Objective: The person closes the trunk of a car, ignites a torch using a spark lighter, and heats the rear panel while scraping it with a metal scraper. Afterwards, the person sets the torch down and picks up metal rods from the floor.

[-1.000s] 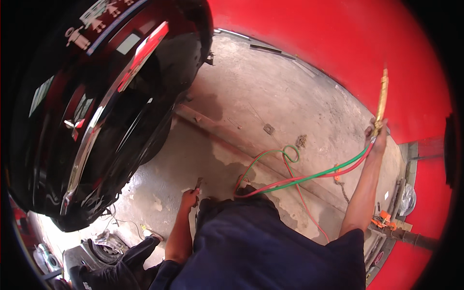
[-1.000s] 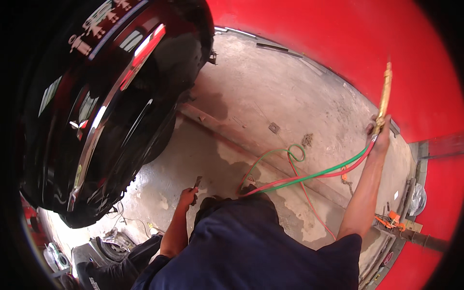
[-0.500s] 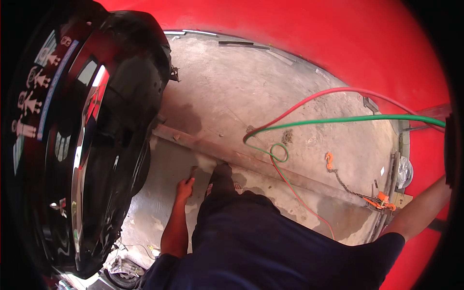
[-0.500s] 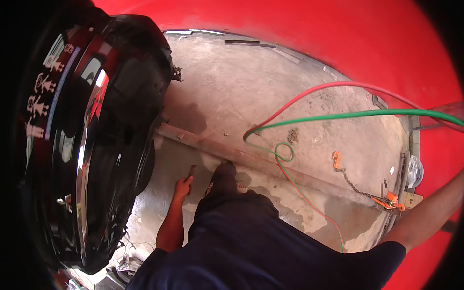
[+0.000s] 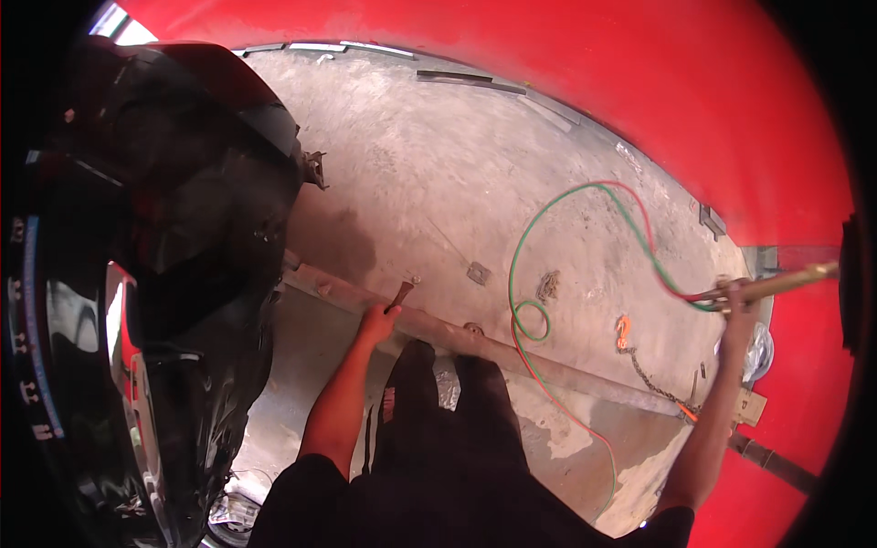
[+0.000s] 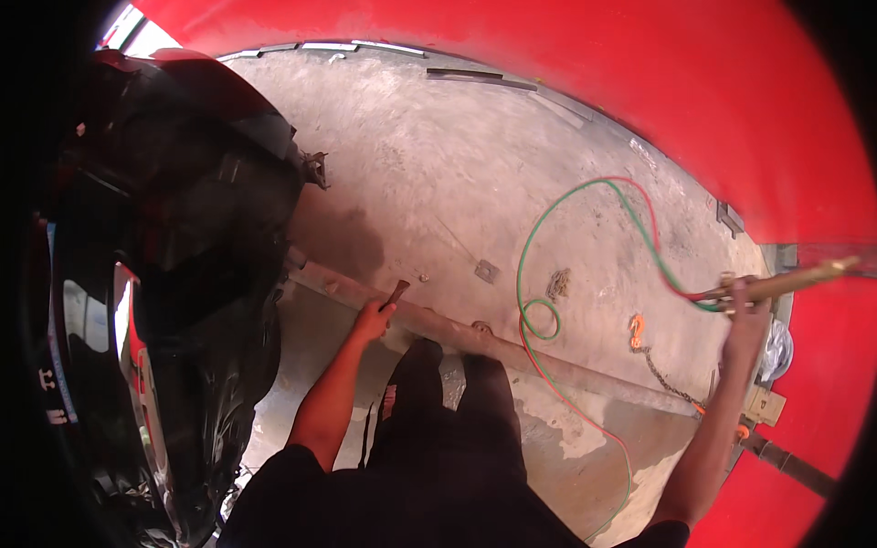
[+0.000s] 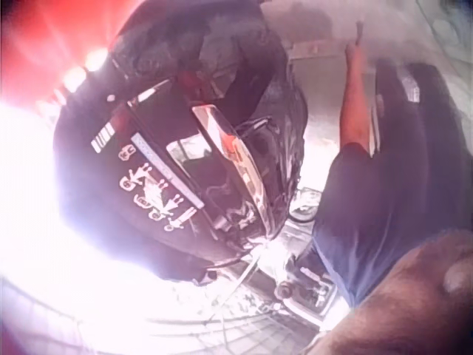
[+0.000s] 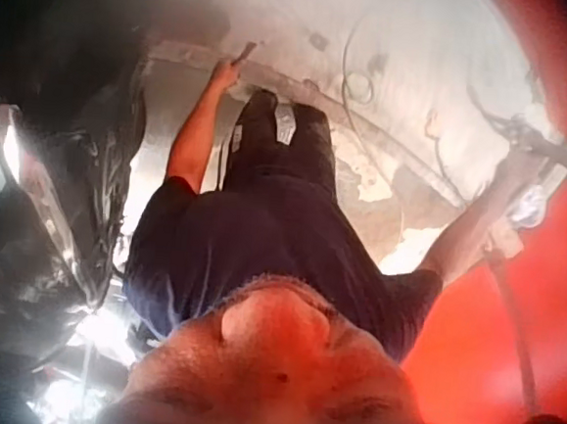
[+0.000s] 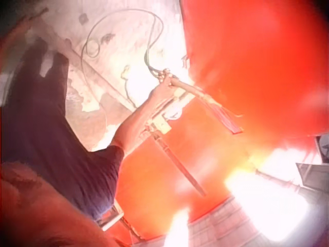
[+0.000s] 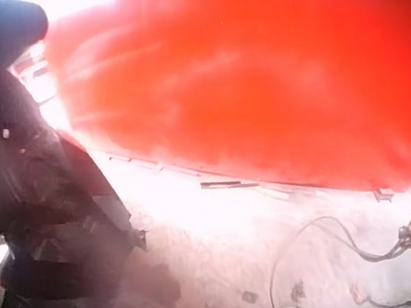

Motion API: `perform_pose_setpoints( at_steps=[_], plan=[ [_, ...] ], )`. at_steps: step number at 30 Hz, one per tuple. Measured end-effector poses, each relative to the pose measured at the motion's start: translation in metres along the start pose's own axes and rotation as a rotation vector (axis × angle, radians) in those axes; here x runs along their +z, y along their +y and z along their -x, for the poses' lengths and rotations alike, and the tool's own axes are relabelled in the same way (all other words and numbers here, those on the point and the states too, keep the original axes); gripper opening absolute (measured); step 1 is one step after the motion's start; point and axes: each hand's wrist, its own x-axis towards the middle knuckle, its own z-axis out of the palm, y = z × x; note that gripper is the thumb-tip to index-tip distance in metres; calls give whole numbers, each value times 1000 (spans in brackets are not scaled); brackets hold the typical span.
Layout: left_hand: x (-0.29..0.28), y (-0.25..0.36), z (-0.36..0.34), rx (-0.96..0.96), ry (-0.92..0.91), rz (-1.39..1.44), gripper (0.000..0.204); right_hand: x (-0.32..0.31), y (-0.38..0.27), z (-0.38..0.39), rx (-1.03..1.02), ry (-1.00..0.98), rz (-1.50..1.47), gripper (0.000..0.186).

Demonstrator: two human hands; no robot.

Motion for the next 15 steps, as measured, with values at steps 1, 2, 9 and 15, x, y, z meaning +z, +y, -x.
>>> perform_pose_setpoints(
  at_steps=[1,2,9,15],
  plan=[
    [8,-11,-19,36,33,-28,46,55,44,-6,55,-53,-33,34],
    [28,-1,-30,18,-13,-12,46,101,85,-5,73,-28,0,32],
    [126,-68,-121,-78,-1,19,41,451,310,50,-185,-397,502,42],
    [236,-154,-249,-299,-52,523,35,625,421,89,-139,-800,699,37]
  ],
)
